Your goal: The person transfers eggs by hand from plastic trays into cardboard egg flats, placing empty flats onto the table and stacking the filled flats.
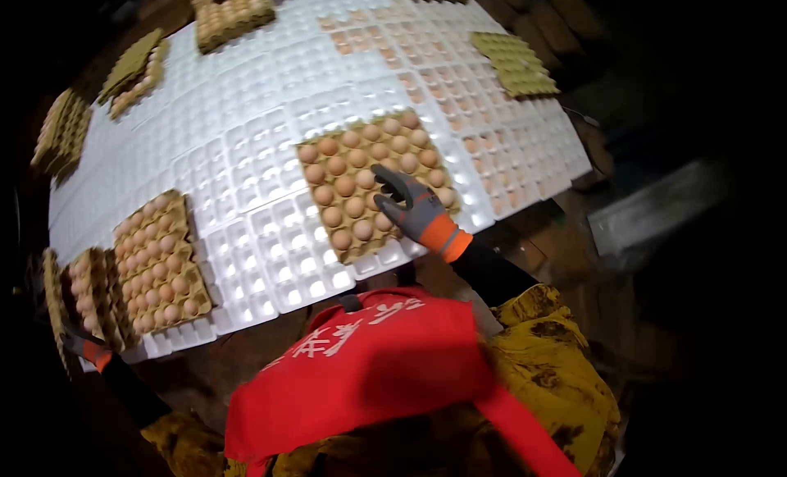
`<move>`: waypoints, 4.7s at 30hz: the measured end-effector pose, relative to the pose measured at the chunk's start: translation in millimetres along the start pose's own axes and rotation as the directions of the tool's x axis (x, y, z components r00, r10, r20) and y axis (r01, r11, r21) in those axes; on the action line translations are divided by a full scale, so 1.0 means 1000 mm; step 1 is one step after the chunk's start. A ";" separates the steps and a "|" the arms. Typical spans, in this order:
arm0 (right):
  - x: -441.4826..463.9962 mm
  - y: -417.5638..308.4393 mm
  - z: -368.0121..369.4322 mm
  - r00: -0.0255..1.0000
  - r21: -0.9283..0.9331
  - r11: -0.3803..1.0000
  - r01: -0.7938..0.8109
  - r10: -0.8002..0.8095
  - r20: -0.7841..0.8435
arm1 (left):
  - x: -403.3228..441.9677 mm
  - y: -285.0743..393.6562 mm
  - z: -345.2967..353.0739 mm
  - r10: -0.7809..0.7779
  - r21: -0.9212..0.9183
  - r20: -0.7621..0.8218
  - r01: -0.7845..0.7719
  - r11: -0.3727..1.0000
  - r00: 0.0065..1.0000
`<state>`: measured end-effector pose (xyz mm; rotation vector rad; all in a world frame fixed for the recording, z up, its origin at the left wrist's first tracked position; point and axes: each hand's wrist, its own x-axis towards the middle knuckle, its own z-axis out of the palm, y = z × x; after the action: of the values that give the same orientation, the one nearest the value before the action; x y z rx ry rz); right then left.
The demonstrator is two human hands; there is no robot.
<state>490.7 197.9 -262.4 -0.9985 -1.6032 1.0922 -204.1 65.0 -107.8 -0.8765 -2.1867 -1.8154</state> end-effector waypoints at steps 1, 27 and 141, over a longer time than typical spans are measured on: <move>-0.011 0.004 -0.021 0.992 -0.064 0.993 -0.099 0.093 -0.086 | -0.038 0.015 0.035 0.074 0.003 0.135 -0.075 0.997 0.988; -0.028 0.032 -0.158 0.942 -0.228 0.951 -0.209 0.258 0.213 | -0.521 0.213 0.267 0.219 -0.255 0.907 0.056 0.965 0.359; 0.141 -0.011 -0.077 0.907 -0.887 0.347 0.304 0.180 0.381 | -0.425 0.221 0.337 0.286 -0.189 0.956 -0.601 0.777 0.069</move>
<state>529.6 342.8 -204.5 -1.4491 -2.7519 0.1514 338.5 261.7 -208.0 -2.7947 -1.9880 -0.4857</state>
